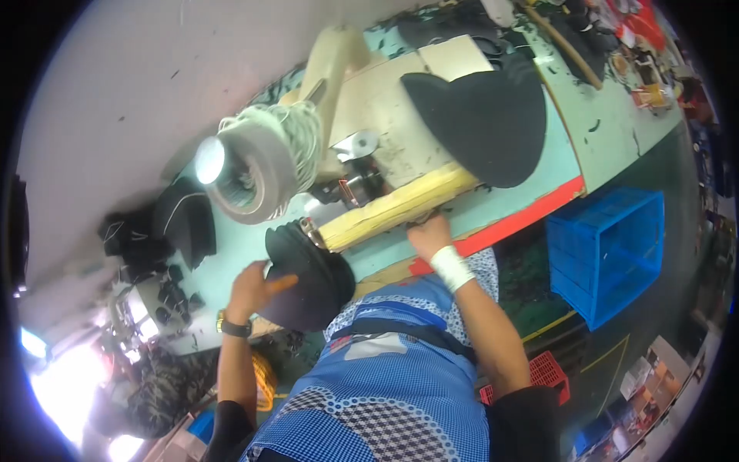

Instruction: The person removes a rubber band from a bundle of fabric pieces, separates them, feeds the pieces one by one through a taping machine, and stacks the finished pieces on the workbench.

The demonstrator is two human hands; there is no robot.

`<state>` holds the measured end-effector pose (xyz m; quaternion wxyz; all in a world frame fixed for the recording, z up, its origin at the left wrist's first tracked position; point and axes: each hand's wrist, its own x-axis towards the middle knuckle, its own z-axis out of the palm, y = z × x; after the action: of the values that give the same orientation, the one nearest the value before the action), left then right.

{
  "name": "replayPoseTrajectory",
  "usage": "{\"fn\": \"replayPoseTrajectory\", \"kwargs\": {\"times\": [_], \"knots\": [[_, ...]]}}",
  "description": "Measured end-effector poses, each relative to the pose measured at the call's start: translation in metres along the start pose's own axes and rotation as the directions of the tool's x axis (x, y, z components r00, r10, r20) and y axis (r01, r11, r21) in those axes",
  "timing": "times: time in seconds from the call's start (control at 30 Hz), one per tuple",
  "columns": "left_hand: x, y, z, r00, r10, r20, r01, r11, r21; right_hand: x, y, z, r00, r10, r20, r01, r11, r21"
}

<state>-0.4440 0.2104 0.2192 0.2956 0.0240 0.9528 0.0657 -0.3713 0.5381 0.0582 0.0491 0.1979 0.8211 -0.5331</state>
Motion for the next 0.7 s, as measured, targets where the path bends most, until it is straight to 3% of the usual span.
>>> {"fn": "replayPoseTrajectory", "kwargs": {"times": [0.03, 0.07, 0.1, 0.13, 0.17, 0.2, 0.23, 0.3, 0.33, 0.37, 0.4, 0.43, 0.47, 0.5, 0.6, 0.67, 0.7], "knots": [[-0.006, 0.000, 0.007, 0.998, 0.003, 0.056, 0.000, 0.999, -0.045, 0.002, 0.009, -0.001, 0.994, -0.110, -0.016, 0.111, 0.979, 0.170], [-0.008, 0.000, 0.010, 0.994, 0.017, 0.109, -0.007, 0.996, -0.093, 0.004, 0.014, -0.005, 0.994, -0.105, -0.011, 0.106, 0.979, 0.173], [-0.010, -0.002, 0.011, 0.994, 0.016, 0.112, -0.005, 0.995, -0.095, 0.007, 0.019, -0.012, 0.974, 0.125, 0.187, -0.173, 0.948, 0.268], [-0.011, -0.003, 0.011, 0.999, 0.022, 0.034, -0.018, 0.994, -0.105, 0.010, 0.022, -0.020, 0.863, 0.317, 0.393, -0.446, 0.844, 0.298], [-0.011, -0.004, 0.009, 0.998, 0.027, -0.048, -0.033, 0.993, -0.114, 0.012, 0.023, -0.025, 0.676, 0.451, 0.583, -0.683, 0.681, 0.265], [-0.010, -0.003, 0.005, 0.991, 0.033, -0.130, -0.049, 0.992, -0.119, 0.014, 0.024, -0.026, 0.678, 0.449, 0.581, -0.680, 0.684, 0.265], [-0.011, 0.000, -0.003, 0.990, 0.039, -0.133, -0.055, 0.991, -0.119, 0.014, 0.028, -0.026, 0.643, 0.426, 0.636, -0.726, 0.602, 0.331], [-0.016, 0.013, -0.030, 0.962, 0.254, 0.097, -0.165, 0.829, -0.535, 0.012, 0.034, -0.028, 0.573, 0.363, 0.734, -0.806, 0.410, 0.427], [-0.018, 0.018, -0.041, 0.909, 0.381, 0.169, -0.153, 0.682, -0.715, 0.009, -0.001, -0.039, 0.573, 0.366, 0.734, -0.807, 0.411, 0.424], [-0.016, 0.029, -0.049, 0.910, 0.379, 0.169, -0.151, 0.681, -0.717, 0.004, -0.039, -0.054, 0.545, 0.529, 0.650, -0.730, 0.681, 0.058], [-0.012, 0.046, -0.054, 0.854, 0.493, 0.163, -0.268, 0.688, -0.674, 0.000, -0.079, -0.062, 0.571, 0.643, 0.511, -0.540, 0.763, -0.355], [-0.006, 0.059, -0.056, 0.784, 0.598, 0.165, -0.384, 0.678, -0.627, -0.014, -0.099, -0.058, 0.571, 0.640, 0.515, -0.537, 0.765, -0.356], [0.000, 0.068, -0.054, 0.787, 0.594, 0.169, -0.380, 0.681, -0.626, -0.037, -0.113, -0.053, 0.769, 0.352, 0.533, -0.482, 0.868, 0.121], [0.008, 0.078, -0.051, 0.769, 0.602, 0.214, -0.372, 0.694, -0.616, -0.050, -0.124, -0.046, 0.922, 0.077, 0.381, -0.299, 0.765, 0.570], [0.021, 0.090, -0.043, 0.723, 0.620, 0.305, -0.369, 0.719, -0.588, -0.037, -0.149, -0.029, 0.959, 0.035, 0.281, -0.172, 0.859, 0.483], [0.024, 0.082, -0.040, 0.737, 0.553, 0.388, -0.185, 0.718, -0.671, -0.026, -0.153, -0.019, 0.973, 0.009, 0.232, -0.113, 0.891, 0.440], [0.025, 0.080, -0.040, 0.739, 0.517, 0.432, -0.086, 0.708, -0.701, -0.020, -0.153, -0.014, 0.960, 0.085, 0.265, -0.196, 0.881, 0.430]]}}
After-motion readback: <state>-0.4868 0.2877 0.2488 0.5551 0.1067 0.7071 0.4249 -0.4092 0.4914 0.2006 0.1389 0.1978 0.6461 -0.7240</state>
